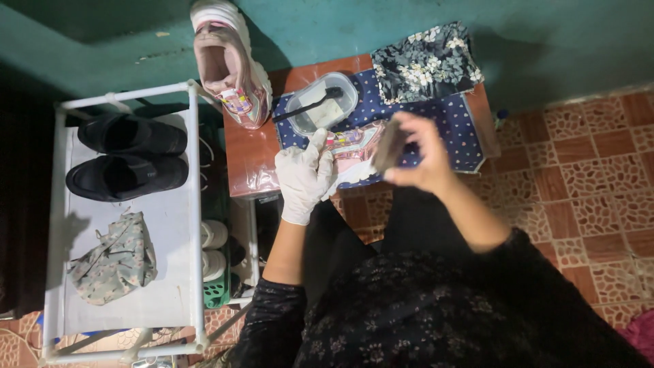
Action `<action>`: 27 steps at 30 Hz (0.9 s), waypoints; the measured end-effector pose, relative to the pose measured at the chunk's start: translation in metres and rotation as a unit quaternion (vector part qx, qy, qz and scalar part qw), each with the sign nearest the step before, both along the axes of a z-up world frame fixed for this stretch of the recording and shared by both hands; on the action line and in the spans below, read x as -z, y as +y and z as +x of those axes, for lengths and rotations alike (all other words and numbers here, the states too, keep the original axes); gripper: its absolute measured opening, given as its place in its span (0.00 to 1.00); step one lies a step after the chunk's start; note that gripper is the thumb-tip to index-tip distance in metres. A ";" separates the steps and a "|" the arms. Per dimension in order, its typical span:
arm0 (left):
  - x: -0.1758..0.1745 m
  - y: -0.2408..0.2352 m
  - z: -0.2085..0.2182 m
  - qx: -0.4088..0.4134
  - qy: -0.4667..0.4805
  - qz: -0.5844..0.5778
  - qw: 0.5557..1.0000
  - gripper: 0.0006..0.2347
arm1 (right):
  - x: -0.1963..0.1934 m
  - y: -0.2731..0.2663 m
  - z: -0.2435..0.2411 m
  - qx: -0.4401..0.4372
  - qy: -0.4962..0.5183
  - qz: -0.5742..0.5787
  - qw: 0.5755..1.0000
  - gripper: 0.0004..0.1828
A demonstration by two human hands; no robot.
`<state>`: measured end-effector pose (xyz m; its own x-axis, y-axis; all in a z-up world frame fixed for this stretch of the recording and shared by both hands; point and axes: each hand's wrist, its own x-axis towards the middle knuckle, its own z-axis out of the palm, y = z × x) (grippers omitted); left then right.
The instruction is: The person scrubs a pink and white sneaker with a small brush while wearing gloves. They repeatedly dip the brush into a container of white cleaning paste and scrub the shoe's upper and sole. The shoe is held in the left hand and scrubbed with the right hand throughout the clip.
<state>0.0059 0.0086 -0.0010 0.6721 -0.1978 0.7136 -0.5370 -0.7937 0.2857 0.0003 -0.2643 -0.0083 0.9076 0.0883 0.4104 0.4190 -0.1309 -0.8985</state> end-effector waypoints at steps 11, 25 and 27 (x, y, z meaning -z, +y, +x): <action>-0.011 0.000 0.002 -0.009 0.011 -0.004 1.000 0.17 | 0.008 -0.040 0.046 0.086 0.070 0.038 0.993 0.50; -0.004 -0.001 0.001 -0.016 0.002 -0.002 1.000 0.19 | 0.020 -0.042 0.035 0.057 0.085 -0.032 0.994 0.52; -0.008 0.000 0.001 -0.009 0.003 -0.007 1.000 0.17 | 0.023 -0.042 0.041 0.105 0.106 -0.056 0.987 0.48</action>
<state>0.0074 0.0090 0.0075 0.6799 -0.1748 0.7121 -0.5201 -0.7995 0.3004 0.0408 -0.3058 -0.0313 0.9754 -0.0772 0.2067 0.1753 -0.2981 -0.9383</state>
